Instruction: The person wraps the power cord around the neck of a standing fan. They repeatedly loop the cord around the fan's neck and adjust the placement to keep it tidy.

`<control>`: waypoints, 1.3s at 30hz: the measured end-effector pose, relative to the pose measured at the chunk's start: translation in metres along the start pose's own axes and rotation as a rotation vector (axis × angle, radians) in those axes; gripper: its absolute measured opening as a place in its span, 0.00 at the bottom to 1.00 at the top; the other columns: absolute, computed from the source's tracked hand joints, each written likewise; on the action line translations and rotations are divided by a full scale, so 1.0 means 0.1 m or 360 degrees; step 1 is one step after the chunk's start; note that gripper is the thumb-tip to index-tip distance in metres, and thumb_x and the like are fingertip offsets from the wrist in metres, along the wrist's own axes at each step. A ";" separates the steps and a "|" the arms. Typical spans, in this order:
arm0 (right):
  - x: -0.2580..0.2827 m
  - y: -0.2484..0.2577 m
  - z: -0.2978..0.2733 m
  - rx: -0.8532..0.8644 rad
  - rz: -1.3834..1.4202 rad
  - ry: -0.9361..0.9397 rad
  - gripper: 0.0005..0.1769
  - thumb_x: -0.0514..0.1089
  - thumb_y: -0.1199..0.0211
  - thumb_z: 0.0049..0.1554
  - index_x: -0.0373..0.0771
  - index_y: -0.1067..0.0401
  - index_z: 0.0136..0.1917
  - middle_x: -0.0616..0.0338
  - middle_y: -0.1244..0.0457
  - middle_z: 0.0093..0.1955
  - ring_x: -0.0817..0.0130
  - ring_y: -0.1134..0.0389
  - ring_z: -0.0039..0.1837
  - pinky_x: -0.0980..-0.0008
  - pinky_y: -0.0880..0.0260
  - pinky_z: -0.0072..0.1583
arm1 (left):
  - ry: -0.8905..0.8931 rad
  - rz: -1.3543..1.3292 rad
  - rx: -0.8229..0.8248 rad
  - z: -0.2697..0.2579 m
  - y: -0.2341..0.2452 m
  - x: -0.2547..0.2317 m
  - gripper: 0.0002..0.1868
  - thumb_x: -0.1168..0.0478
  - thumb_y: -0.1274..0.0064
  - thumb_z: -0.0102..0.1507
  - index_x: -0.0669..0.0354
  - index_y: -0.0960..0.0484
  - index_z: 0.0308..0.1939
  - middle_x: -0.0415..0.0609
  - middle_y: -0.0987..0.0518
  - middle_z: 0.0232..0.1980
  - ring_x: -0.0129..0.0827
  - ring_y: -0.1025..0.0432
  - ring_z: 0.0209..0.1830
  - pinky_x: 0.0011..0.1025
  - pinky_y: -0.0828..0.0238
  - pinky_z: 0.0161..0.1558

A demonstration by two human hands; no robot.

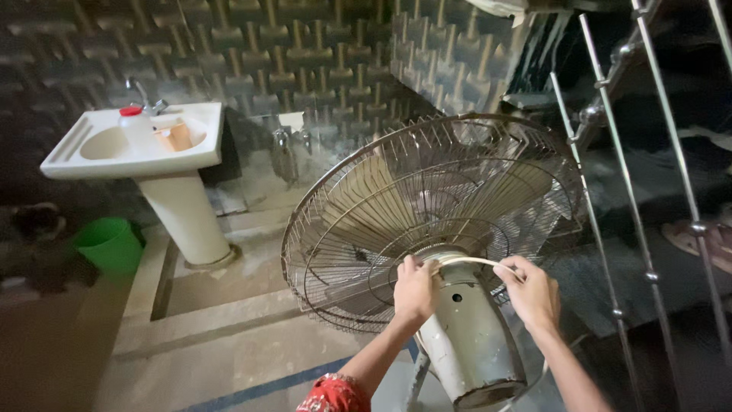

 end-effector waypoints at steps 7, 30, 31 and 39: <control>-0.27 -0.16 0.34 0.0019 -0.0070 -0.0045 0.12 0.57 0.30 0.55 0.54 0.18 0.49 0.57 0.29 0.37 0.58 0.28 0.41 0.58 0.30 0.45 | -0.0290 0.0320 -0.0148 -0.03 -0.19 -0.24 0.27 0.61 0.48 0.59 0.62 0.24 0.64 0.54 0.25 0.56 0.50 0.33 0.59 0.48 0.32 0.54; -0.20 -0.69 0.09 0.0025 0.0090 0.0625 0.17 0.39 0.41 0.57 0.40 0.24 0.60 0.51 0.33 0.61 0.48 0.30 0.57 0.55 0.30 0.58 | -0.0445 0.0592 -0.0129 -0.09 -0.22 -0.55 0.26 0.52 0.49 0.60 0.69 0.20 0.54 0.62 0.26 0.55 0.53 0.32 0.58 0.48 0.38 0.62; -0.15 -0.66 0.07 0.0008 0.0023 0.0685 0.18 0.39 0.41 0.57 0.39 0.24 0.60 0.50 0.33 0.61 0.47 0.30 0.58 0.54 0.31 0.60 | -0.0433 0.0578 -0.0137 -0.07 -0.22 -0.55 0.25 0.50 0.49 0.63 0.70 0.20 0.53 0.62 0.25 0.55 0.53 0.32 0.58 0.50 0.40 0.64; 0.02 -0.58 0.03 0.0181 -0.0125 0.0627 0.20 0.39 0.47 0.59 0.38 0.29 0.65 0.50 0.37 0.67 0.42 0.32 0.60 0.49 0.32 0.60 | -0.0510 0.0752 -0.0441 -0.06 -0.28 -0.55 0.19 0.53 0.49 0.58 0.63 0.16 0.46 0.58 0.25 0.53 0.50 0.32 0.58 0.52 0.40 0.62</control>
Point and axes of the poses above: each hand's wrist, its own z-axis towards the middle knuckle, its own y-axis out of the back of the hand, x = y × z, the point moved 1 cm from there along z, towards the middle knuckle
